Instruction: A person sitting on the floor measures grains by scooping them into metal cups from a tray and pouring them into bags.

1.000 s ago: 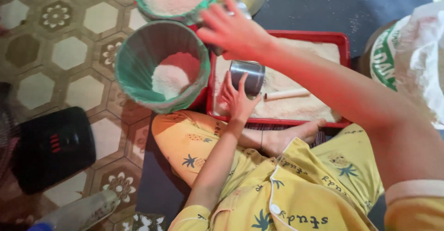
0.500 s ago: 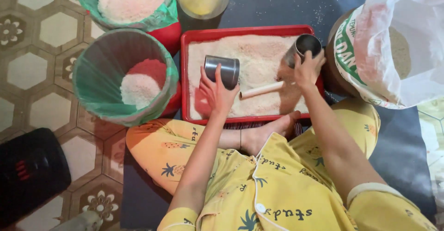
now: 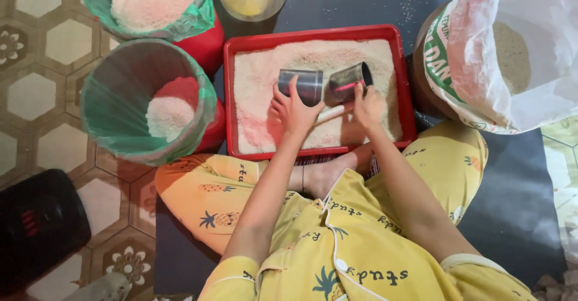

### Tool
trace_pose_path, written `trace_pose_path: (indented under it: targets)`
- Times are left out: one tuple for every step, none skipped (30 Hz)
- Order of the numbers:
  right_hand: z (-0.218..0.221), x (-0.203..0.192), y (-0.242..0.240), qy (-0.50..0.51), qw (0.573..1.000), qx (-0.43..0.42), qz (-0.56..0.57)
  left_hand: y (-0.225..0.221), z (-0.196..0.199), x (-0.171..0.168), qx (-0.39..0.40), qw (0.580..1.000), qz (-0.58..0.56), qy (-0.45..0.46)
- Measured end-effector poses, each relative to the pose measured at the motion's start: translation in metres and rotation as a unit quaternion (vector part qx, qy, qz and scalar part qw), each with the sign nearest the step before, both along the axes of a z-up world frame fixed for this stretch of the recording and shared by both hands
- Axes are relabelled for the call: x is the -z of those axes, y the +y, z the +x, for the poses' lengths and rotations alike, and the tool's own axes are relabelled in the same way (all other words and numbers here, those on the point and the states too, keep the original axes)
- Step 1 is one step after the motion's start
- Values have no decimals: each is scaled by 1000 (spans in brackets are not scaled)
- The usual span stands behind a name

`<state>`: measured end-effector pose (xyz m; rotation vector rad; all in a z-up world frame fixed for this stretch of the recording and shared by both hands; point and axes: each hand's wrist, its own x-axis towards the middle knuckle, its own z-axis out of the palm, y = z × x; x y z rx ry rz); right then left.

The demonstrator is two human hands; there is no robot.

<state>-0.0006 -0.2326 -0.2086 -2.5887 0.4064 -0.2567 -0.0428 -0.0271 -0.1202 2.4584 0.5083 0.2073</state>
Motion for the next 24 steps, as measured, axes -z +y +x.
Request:
trace_pose_path:
  targets:
    - [-1,-1,2,24,999,-4,46,0,0,-1,-6,999,-48,9]
    - [-3,2,2,24,999,-3,47,-1,2,0,-6,999,-47,9]
    - [-4,4,4,79,992,12,101,-1,5,1,-19,994,-110,23]
    - [-6,7,6,134,979,26,153,-1,7,2,-33,984,-171,36]
    - [-11,-5,8,134,978,26,155,0,8,6,-32,984,-170,36]
    - [-16,-16,11,130,975,26,179,3,10,11,-46,973,-224,39]
    - [-21,-28,13,126,971,24,203,5,11,15,-59,958,-277,42]
    - [-20,-26,12,126,971,25,204,11,12,13,-59,959,-275,42]
    - [-19,-23,11,96,978,20,183,18,13,12,-77,944,-317,41]
    - [-17,-21,10,66,984,15,163,25,14,10,-95,928,-358,40]
    - [-18,-30,9,66,984,16,163,30,9,1,-95,928,-357,40]
    - [-19,-40,9,12,994,7,105,35,4,-8,-115,911,-395,28]
    - [-20,-48,10,-42,998,-4,47,42,-1,-16,-135,892,-431,15]
    - [-21,-59,11,-41,998,-5,49,49,0,-19,-136,892,-430,15]
    - [-23,-69,12,-89,995,-42,-3,56,0,-22,-144,893,-427,-1]
    - [-25,-80,14,-138,986,-79,-55,64,1,-25,-152,892,-424,-17]
    - [-23,-73,16,-139,986,-79,-54,65,-1,-36,-152,892,-424,-18]
    - [-22,-65,18,-145,982,-98,-78,67,-3,-48,-133,901,-410,-45]
    - [-20,-58,21,-151,976,-116,-102,69,-5,-59,-113,909,-395,-72]
    - [-22,-59,29,-152,976,-117,-102,74,1,-54,-114,909,-395,-73]
    - [-27,-59,36,-158,975,-142,-63,78,6,-48,-106,932,-342,-46]
    - [-31,-59,44,-163,972,-167,-25,82,10,-42,-98,952,-288,-18]
    - [-29,-32,46,-161,972,-168,-25,80,7,-52,-100,952,-288,-16]
    - [-27,-5,48,-159,969,-186,-39,77,3,-62,-90,954,-283,-30]
